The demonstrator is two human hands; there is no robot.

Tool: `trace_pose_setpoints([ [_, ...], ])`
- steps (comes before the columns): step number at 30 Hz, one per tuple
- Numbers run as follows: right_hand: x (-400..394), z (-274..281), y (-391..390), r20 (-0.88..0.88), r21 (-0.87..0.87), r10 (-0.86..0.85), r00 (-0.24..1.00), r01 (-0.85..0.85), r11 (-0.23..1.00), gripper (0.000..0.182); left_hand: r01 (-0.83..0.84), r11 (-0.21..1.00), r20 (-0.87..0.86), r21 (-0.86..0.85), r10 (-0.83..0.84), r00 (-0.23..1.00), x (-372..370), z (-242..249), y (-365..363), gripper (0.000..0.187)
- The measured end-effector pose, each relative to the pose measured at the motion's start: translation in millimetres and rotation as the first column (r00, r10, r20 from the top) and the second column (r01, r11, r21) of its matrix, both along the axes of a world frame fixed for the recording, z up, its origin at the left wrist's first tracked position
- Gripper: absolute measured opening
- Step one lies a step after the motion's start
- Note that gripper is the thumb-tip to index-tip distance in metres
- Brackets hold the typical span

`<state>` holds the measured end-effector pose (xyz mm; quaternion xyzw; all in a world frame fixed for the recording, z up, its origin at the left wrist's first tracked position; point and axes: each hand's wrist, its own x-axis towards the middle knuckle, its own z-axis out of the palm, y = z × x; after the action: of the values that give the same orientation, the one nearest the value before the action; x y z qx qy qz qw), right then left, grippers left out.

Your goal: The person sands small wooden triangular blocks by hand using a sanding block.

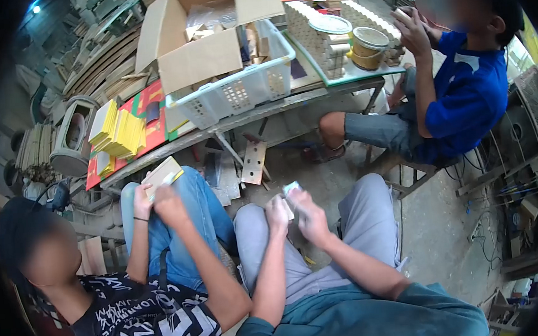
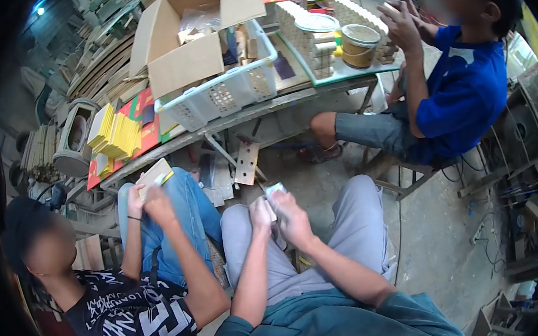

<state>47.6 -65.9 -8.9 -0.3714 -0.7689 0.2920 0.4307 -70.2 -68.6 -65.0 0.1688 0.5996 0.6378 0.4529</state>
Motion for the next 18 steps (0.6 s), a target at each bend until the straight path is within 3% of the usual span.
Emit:
trace_pose_setpoints([
  [1,-0.8,7.0,-12.3,0.015,-0.011,0.099,0.995,-0.099,0.995,0.059,-0.067,0.991,-0.164,0.118,0.086,0.983,7.6,-9.4,3.5,0.029],
  [3,-0.8,-6.2,-8.0,0.012,0.003,0.056,0.998,-0.056,0.998,0.06,0.122,0.987,0.031,0.101,-0.126,0.992,-7.2,-34.2,-4.5,0.03],
  [4,2.4,-14.2,7.8,0.034,-0.08,0.007,0.999,-0.004,0.997,0.059,0.114,0.989,0.038,0.097,-0.118,0.992,-2.4,-23.2,-5.5,0.03],
  [5,4.3,-22.2,22.2,0.055,-0.159,-0.043,0.998,0.051,0.986,0.059,0.082,0.985,-0.043,0.154,-0.076,0.996,1.7,1.4,-2.7,0.03],
  [7,5.4,-13.5,23.2,0.012,-0.035,-0.096,0.995,0.097,0.995,0.054,0.064,0.976,-0.142,0.207,-0.035,0.989,0.8,14.6,-5.1,0.029],
  [9,5.5,15.0,-3.1,-0.076,-0.033,0.053,0.996,-0.055,0.998,0.055,0.051,0.983,-0.568,0.179,0.061,0.821,1.7,7.5,0.0,0.028],
  [10,0.2,11.2,-11.2,-0.088,-0.032,0.059,0.994,-0.062,0.998,0.054,0.083,0.929,-0.57,0.36,0.148,0.808,3.6,6.4,3.1,0.025],
  [11,3.5,1.0,-4.9,-0.078,-0.035,0.067,0.995,-0.07,0.997,0.054,0.072,0.931,-0.562,0.358,0.153,0.813,6.6,17.3,-2.8,0.025],
  [13,11.3,-18.8,22.3,0.058,-0.071,-0.041,0.997,0.045,0.996,0.044,0.177,0.926,-0.277,0.332,-0.084,0.957,5.7,39.2,-16.0,0.032],
  [14,13.6,-17.8,28.9,-0.02,-0.097,-0.091,0.996,0.089,0.991,0.042,0.222,0.942,-0.382,0.251,-0.114,0.917,1.5,41.0,-16.1,0.042],
  [15,12.2,-16.7,31.5,-0.022,-0.004,-0.144,0.989,0.144,0.99,0.044,0.227,0.943,-0.395,0.244,-0.118,0.911,-1.4,40.9,-18.1,0.042],
  [17,11.0,16.3,9.3,-0.104,-0.056,0.028,0.994,-0.034,0.998,0.047,0.121,0.953,-0.518,0.276,0.042,0.854,-2.7,36.3,-7.3,0.042],
  [18,4.2,14.3,-1.7,-0.107,-0.026,0.043,0.993,-0.046,0.999,0.049,0.111,0.918,-0.586,0.381,0.147,0.797,1.0,34.8,-2.1,0.044],
])
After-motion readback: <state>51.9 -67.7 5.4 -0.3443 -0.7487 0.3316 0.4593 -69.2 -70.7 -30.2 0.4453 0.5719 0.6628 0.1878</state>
